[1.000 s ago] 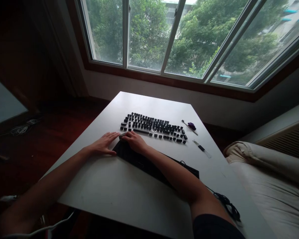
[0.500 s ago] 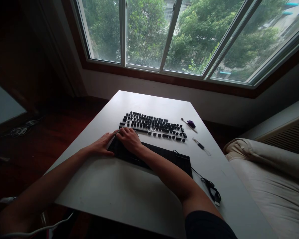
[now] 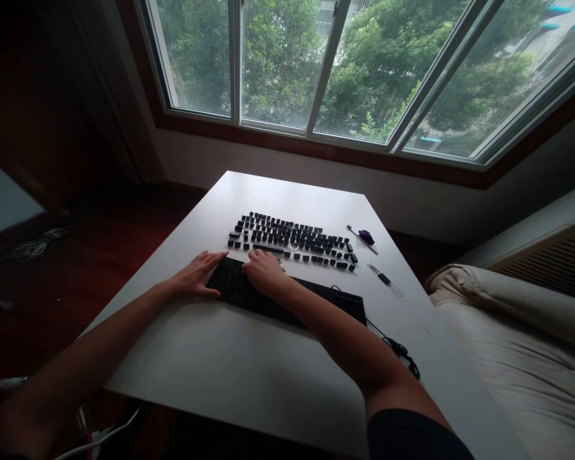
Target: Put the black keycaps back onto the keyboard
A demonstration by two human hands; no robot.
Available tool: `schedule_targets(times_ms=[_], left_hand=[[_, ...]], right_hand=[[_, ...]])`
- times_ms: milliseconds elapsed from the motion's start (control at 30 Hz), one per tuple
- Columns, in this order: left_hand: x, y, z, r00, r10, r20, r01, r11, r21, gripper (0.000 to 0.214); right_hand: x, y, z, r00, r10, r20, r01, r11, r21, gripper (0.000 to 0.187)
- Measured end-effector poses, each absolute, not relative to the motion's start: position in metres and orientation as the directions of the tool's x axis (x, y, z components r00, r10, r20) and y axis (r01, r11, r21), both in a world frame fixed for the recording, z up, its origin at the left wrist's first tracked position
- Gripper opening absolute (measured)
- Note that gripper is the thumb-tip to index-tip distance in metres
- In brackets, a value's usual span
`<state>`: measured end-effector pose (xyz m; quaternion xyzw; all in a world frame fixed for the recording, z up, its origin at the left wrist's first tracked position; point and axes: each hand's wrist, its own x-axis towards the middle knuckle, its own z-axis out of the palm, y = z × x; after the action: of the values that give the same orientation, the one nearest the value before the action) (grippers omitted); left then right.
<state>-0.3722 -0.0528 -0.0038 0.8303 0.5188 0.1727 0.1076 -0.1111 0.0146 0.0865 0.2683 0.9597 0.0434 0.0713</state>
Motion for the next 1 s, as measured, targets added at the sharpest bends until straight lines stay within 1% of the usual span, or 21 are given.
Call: schedule_targets(times_ms=[167,233,300,367,400,433,467,567,667,767,900,1000], left_hand=[[-0.369,-0.057,0.001,0.377,0.912,0.159,0.834,-0.409,0.37,0.119],[-0.368,-0.058,0.002,0.367,0.917,0.156,0.836,-0.398,0.378,0.119],[-0.367,-0.059,0.003,0.358,0.921,0.156,0.838,-0.391,0.381,0.119],[-0.367,-0.059,0.004,0.363,0.918,0.159,0.835,-0.396,0.381,0.119],[-0.367,-0.059,0.004,0.37,0.915,0.163,0.833,-0.404,0.379,0.119],[-0.367,-0.058,0.003,0.377,0.911,0.168,0.829,-0.413,0.377,0.12],[-0.367,-0.058,0.003,0.385,0.906,0.174,0.826,-0.422,0.374,0.12],[-0.367,-0.056,0.0,0.395,0.899,0.186,0.823,-0.437,0.364,0.119],[-0.367,-0.056,-0.001,0.393,0.901,0.184,0.828,-0.433,0.356,0.117],[-0.366,-0.057,0.0,0.385,0.905,0.18,0.833,-0.425,0.355,0.115],[-0.365,-0.057,0.001,0.39,0.903,0.181,0.833,-0.429,0.349,0.113],[-0.364,-0.057,0.0,0.398,0.898,0.184,0.835,-0.438,0.331,0.112]], right_hand=[[-0.061,0.028,0.101,-0.781,0.564,-0.268,0.55,0.825,0.133,0.036],[-0.054,0.029,0.103,-0.744,0.601,-0.291,0.595,0.795,0.122,0.035],[-0.061,0.025,0.102,-0.745,0.634,-0.205,0.632,0.77,0.086,0.036],[-0.082,0.017,0.097,-0.768,0.64,-0.029,0.639,0.769,0.036,0.038],[-0.095,0.012,0.093,-0.782,0.621,0.043,0.622,0.783,0.017,0.039],[-0.108,0.007,0.089,-0.794,0.602,0.083,0.604,0.797,0.004,0.039],[-0.119,0.002,0.084,-0.807,0.583,0.091,0.585,0.811,-0.006,0.038],[-0.137,-0.004,0.074,-0.826,0.562,0.053,0.561,0.827,-0.022,0.032],[-0.12,0.001,0.072,-0.809,0.588,-0.004,0.588,0.809,-0.019,0.03],[-0.075,0.011,0.074,-0.753,0.653,-0.076,0.656,0.755,-0.01,0.029],[0.003,0.017,0.076,-0.662,0.744,-0.094,0.747,0.665,0.011,0.033],[0.063,0.021,0.077,-0.557,0.823,-0.109,0.824,0.564,0.049,0.033]])
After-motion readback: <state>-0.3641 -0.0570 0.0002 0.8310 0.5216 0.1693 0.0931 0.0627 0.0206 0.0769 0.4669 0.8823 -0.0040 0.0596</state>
